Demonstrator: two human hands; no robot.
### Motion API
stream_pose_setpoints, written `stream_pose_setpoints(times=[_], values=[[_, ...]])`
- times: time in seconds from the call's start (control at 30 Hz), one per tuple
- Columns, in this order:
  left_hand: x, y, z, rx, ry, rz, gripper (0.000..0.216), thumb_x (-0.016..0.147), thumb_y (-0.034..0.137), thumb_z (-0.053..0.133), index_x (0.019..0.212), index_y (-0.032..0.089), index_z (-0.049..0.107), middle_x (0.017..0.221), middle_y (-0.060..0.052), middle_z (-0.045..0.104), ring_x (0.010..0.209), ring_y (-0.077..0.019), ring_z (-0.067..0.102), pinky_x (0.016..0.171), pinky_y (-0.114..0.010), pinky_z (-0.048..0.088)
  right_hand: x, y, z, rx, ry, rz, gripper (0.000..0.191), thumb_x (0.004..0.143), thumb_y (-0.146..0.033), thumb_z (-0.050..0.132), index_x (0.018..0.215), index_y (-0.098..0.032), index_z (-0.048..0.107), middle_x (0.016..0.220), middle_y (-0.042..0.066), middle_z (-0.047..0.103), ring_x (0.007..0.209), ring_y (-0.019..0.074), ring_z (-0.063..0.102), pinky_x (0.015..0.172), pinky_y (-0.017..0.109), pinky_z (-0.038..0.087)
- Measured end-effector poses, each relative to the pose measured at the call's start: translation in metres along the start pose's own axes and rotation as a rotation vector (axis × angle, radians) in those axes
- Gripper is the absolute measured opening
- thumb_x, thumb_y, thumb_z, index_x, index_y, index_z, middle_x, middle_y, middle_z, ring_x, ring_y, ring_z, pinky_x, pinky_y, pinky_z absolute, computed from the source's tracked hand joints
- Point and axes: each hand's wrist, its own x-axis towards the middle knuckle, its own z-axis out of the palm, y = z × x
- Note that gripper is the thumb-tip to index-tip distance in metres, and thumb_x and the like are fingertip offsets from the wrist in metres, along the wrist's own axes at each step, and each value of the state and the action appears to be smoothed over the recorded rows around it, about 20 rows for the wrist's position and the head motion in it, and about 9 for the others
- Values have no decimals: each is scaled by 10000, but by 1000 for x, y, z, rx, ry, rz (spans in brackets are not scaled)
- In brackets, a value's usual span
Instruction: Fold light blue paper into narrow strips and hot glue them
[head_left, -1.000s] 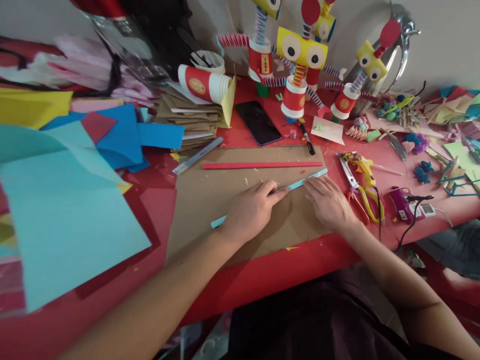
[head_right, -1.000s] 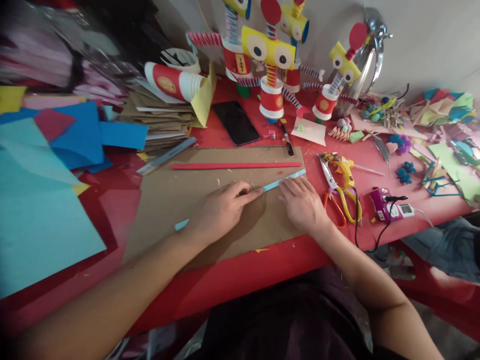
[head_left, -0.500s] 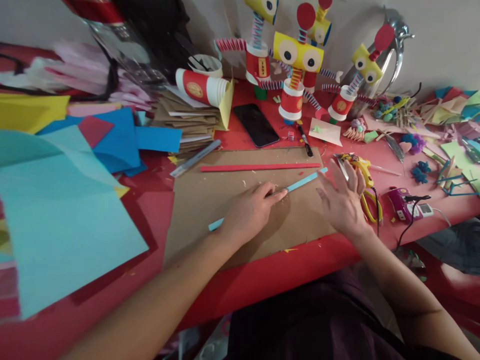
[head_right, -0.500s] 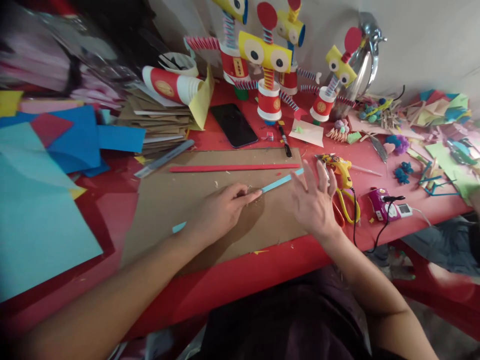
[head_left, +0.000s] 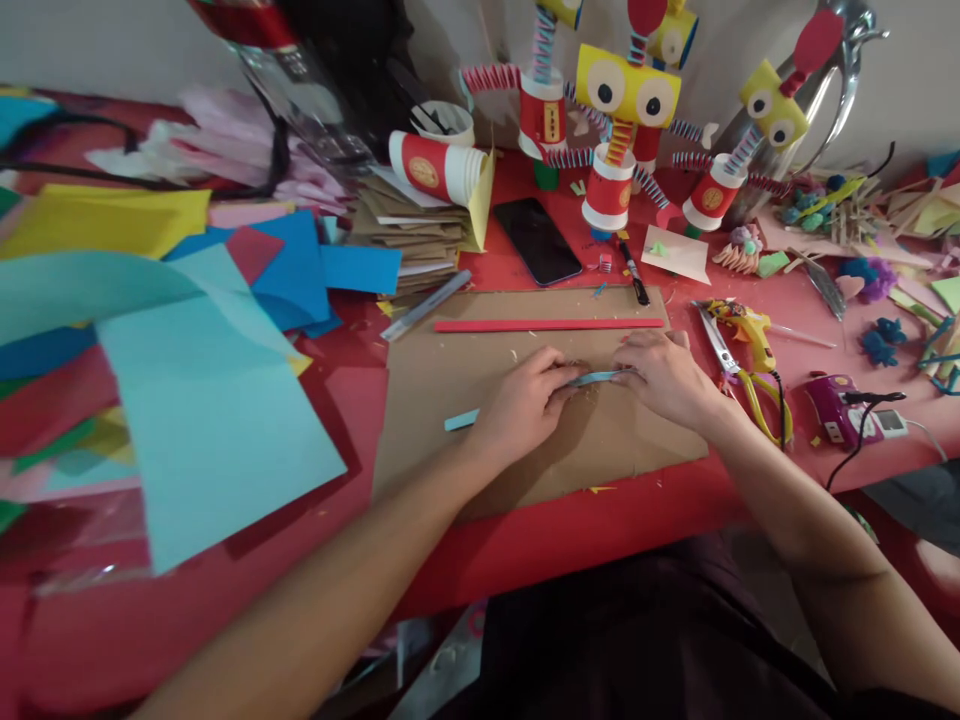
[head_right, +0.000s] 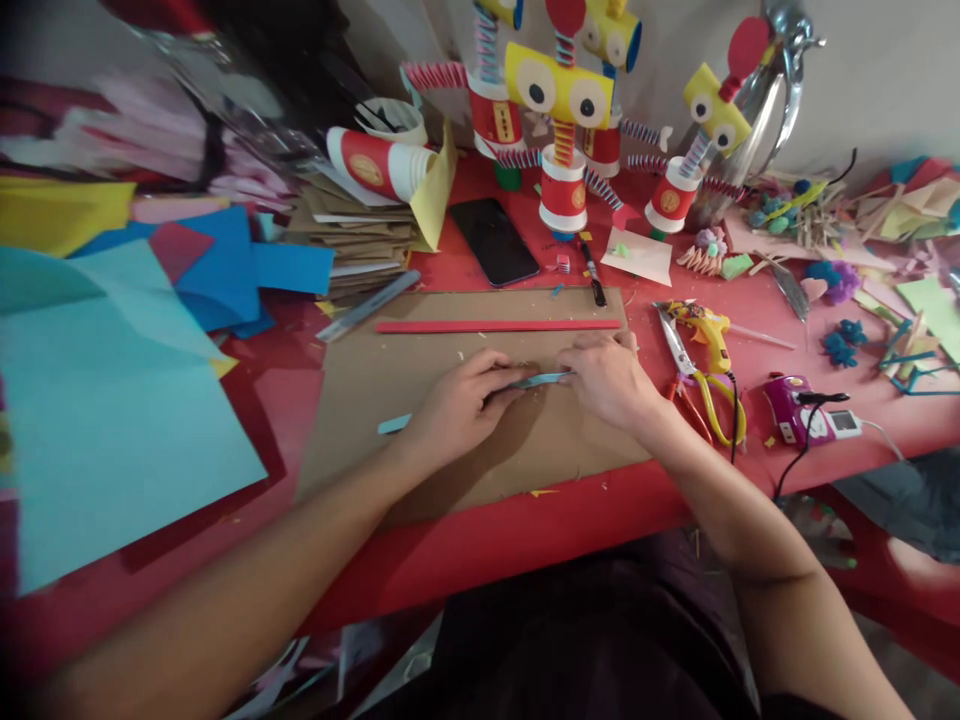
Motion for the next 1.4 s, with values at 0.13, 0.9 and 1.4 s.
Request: stream_pose_setpoints(times=[0.13, 0.9, 1.4], values=[[3, 5, -3, 44, -6, -31, 165, 878, 114, 561, 939, 181, 698, 951, -62, 672, 940, -215, 594, 854, -367, 507, -4, -12, -2, -25, -60, -38, 132, 901, -151, 616, 821, -198, 710, 845, 49, 721, 861, 226, 648, 804, 364, 361], [6, 2, -22, -208, -213, -145, 120, 860, 200, 613, 762, 203, 682, 795, -2, 688, 788, -164, 610, 782, -332, 483, -42, 55, -42, 324, 10, 255, 204, 844, -324, 608, 680, -228, 683, 601, -20, 633, 587, 147, 549, 601, 275, 370], [2, 4, -12, -176, -136, -154, 155, 790, 80, 605, 742, 199, 692, 820, -26, 719, 836, -196, 625, 832, -367, 471, -4, -41, -12, -215, -240, -48, 195, 971, -232, 533, 993, -182, 720, 931, 86, 768, 833, 221, 672, 737, 332, 389]])
